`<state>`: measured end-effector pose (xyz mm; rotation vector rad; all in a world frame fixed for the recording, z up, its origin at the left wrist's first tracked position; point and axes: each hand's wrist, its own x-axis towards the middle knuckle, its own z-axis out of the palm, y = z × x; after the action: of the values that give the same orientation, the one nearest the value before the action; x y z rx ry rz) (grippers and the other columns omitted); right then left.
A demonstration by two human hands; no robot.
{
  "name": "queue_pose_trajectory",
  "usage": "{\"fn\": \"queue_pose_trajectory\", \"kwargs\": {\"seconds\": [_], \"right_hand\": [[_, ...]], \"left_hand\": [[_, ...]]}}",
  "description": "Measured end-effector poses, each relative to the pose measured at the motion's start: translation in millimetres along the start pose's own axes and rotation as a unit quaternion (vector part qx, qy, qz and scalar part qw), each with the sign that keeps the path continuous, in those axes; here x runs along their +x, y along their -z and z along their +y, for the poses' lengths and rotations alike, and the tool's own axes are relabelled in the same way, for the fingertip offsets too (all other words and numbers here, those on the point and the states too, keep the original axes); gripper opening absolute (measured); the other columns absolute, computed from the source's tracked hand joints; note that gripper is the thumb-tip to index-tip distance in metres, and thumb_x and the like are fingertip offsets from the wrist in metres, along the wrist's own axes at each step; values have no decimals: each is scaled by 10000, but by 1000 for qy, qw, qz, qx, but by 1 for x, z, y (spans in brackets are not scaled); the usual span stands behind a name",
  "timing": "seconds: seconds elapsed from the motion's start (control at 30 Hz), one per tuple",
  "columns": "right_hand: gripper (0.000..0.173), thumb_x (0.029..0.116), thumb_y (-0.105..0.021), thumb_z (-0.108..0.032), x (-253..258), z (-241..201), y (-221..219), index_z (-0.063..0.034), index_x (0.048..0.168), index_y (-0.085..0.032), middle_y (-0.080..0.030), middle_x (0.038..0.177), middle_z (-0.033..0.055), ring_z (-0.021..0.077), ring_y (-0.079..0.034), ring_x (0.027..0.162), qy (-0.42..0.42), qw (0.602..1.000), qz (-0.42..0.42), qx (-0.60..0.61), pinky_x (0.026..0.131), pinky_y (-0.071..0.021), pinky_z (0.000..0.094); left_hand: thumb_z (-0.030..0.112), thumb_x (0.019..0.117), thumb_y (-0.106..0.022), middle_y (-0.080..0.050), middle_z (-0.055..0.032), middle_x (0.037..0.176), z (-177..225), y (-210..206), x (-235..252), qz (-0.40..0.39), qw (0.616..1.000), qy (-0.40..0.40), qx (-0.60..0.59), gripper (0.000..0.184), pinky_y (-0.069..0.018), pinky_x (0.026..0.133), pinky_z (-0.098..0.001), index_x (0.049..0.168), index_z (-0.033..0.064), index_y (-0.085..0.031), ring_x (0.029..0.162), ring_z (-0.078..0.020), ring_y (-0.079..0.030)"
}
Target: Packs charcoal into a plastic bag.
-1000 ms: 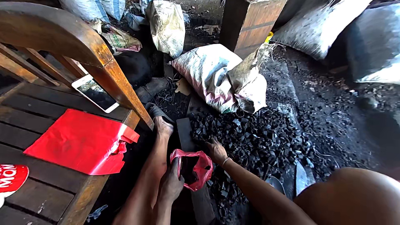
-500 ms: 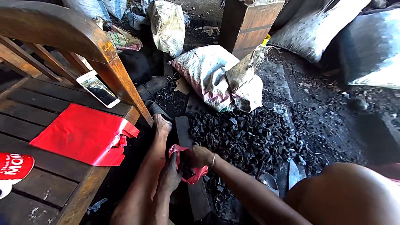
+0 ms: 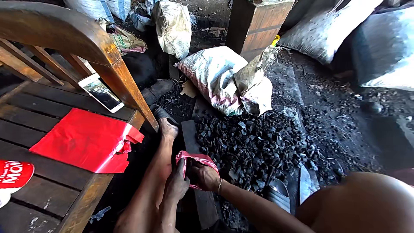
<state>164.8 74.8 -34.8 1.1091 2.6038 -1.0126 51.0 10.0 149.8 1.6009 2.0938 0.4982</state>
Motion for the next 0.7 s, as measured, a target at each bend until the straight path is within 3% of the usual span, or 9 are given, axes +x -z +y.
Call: {"fn": "queue_pose_trajectory", "kwargs": {"seconds": [0.03,0.1,0.23,0.37,0.43,0.47,0.53,0.6,0.7], "right_hand": [[424,934,-671,-332,0,1,-4,-256,1348,-615,-625,1380,108,347,-682,1122,15,1000,14,-4,877,-581,612],[469,921,-692,-347,0,0,-2,-291,1378,-603,-612,1404,118,358,-662,1165,29,999,14,-5,899,-568,617],[493,888,-727,-245,0,0,10,-253,1369,-622,-594,1422,146,396,-653,1163,23,1000,-20,-2,903,-553,647],[437,937,-667,-195,3,1,1,-230,1369,-617,-576,1438,158,416,-666,1126,-8,1000,-16,-2,867,-571,647],[416,936,-661,-169,3,-3,0,-217,1348,-628,-573,1433,169,424,-653,1146,-10,1000,-12,-7,863,-570,645],[403,917,-680,-158,4,-6,4,-198,1317,-654,-585,1413,172,421,-638,1173,0,1000,-13,-6,880,-563,647],[329,899,-708,-197,7,-13,28,-160,1225,-695,-650,1316,151,381,-652,1152,45,999,-7,11,911,-552,637],[262,920,-696,-259,6,-13,67,-174,1167,-721,-709,1201,102,321,-683,1100,79,996,22,32,916,-556,617],[246,994,-601,-355,1,17,119,-203,1127,-741,-733,1135,59,259,-702,1058,4,994,100,36,917,-568,576]], "left_hand": [[176,771,-662,-656,-299,1193,-71,-58,11,144,984,-100,17,675,-567,927,-395,1378,-94,-542,1052,-373,-685],[140,803,-714,-500,-202,1498,-89,-53,24,-77,995,62,14,904,-456,1111,-442,1597,61,-289,1342,-307,-543],[97,794,-731,-451,-194,1550,-78,-46,29,-131,983,125,19,966,-431,1139,-458,1623,93,-235,1390,-305,-504],[179,750,-774,-506,-181,1492,-123,-88,26,-47,996,64,29,1010,-517,1045,-484,1622,174,-264,1283,-298,-593],[200,764,-764,-517,-190,1479,-130,-92,26,-21,999,24,24,990,-516,1050,-472,1618,143,-267,1286,-298,-591],[208,769,-751,-561,-210,1420,-127,-91,26,29,999,-20,3,914,-532,1027,-453,1580,90,-347,1244,-305,-617],[98,839,-723,-634,-260,1266,-55,-43,28,113,987,-48,-103,569,-535,983,-386,1366,-44,-561,1127,-311,-654],[-23,990,-569,-605,-261,1327,82,58,25,60,973,118,-188,315,-448,1048,-314,1292,-113,-577,1192,-286,-609],[-2,1021,-500,-609,-298,1299,132,89,28,171,950,120,-233,295,-450,1044,-294,1259,-157,-577,1177,-305,-622]]}}
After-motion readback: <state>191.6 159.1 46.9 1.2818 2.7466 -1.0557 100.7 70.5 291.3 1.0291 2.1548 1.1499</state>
